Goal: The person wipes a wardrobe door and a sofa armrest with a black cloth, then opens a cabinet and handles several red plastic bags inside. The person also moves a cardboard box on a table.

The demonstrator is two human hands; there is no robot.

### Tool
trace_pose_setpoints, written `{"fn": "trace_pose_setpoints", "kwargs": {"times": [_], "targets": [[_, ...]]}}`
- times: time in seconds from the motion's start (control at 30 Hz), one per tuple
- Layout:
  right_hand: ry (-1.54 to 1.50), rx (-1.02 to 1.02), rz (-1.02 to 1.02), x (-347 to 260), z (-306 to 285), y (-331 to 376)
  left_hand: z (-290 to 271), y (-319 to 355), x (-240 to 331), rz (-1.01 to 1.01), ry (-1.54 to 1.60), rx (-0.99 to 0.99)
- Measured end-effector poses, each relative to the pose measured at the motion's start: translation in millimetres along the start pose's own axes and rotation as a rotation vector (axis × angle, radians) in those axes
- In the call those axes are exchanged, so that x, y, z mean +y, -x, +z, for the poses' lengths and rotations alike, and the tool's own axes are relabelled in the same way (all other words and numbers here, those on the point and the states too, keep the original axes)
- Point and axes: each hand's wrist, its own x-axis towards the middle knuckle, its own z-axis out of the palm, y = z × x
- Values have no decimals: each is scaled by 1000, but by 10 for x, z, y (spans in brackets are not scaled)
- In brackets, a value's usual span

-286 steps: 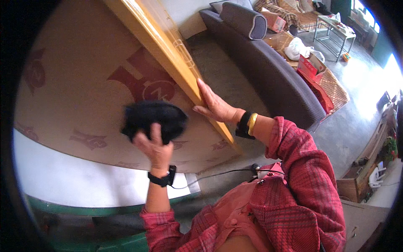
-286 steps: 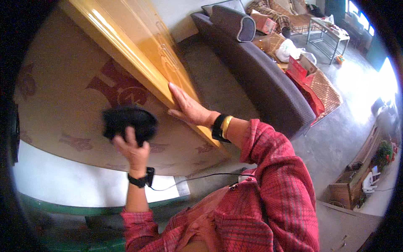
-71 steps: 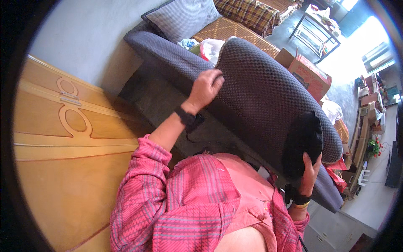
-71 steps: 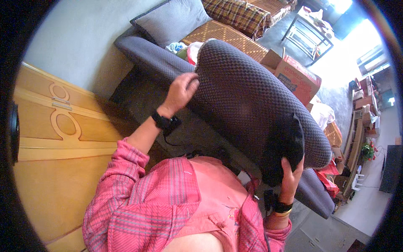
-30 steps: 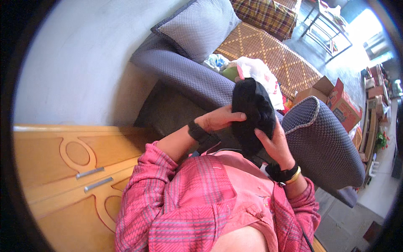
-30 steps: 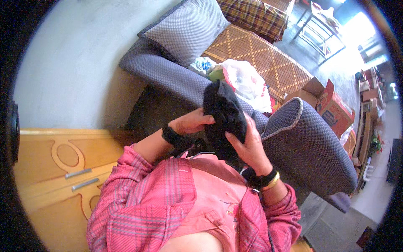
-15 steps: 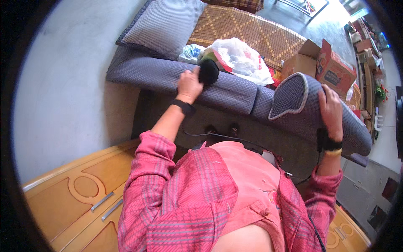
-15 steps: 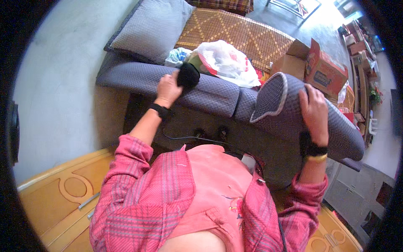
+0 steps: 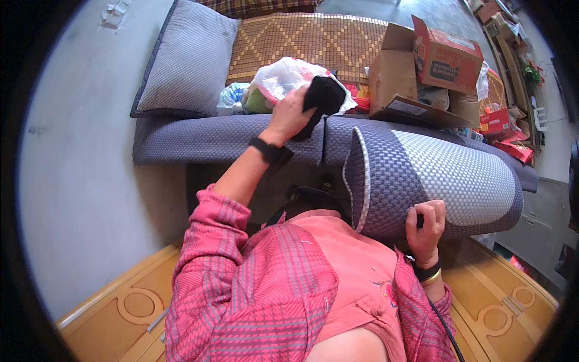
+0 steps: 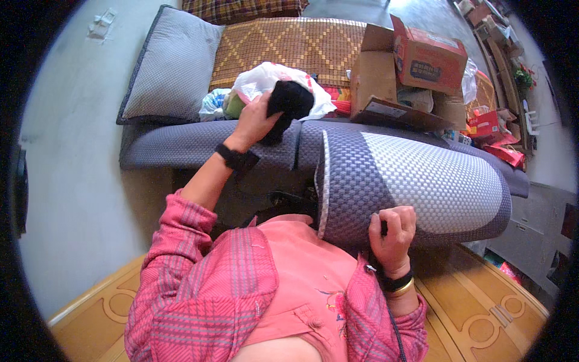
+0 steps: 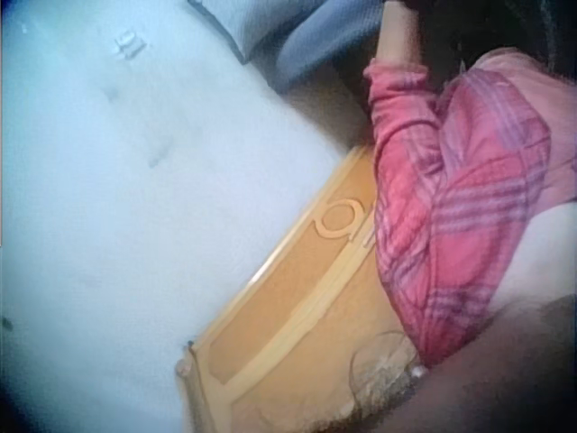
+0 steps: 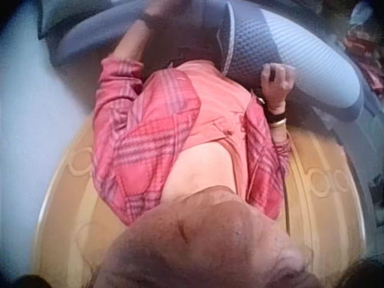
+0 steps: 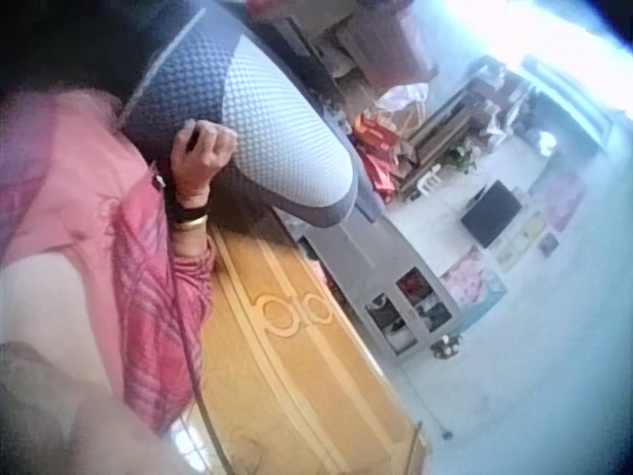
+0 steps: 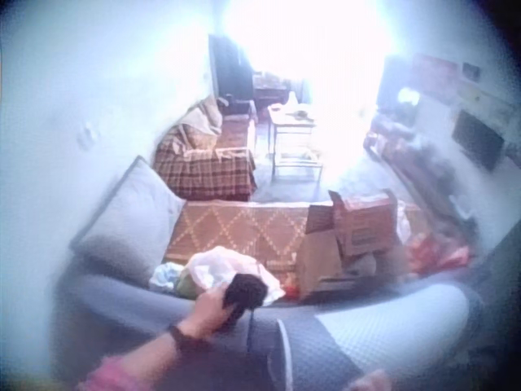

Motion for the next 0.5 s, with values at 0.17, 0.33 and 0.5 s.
{"fn": "trace_pose_setpoints", "kwargs": {"times": [0.17, 0.33, 0.5], "targets": [[-30, 37, -80, 66, 7, -16, 847, -338, 444, 11, -170, -270], [-39, 72, -140, 136, 20, 25, 947, 14, 426, 43, -117, -592], [-53, 93, -122, 153, 13, 51, 508, 361, 339, 15, -220, -698]]}}
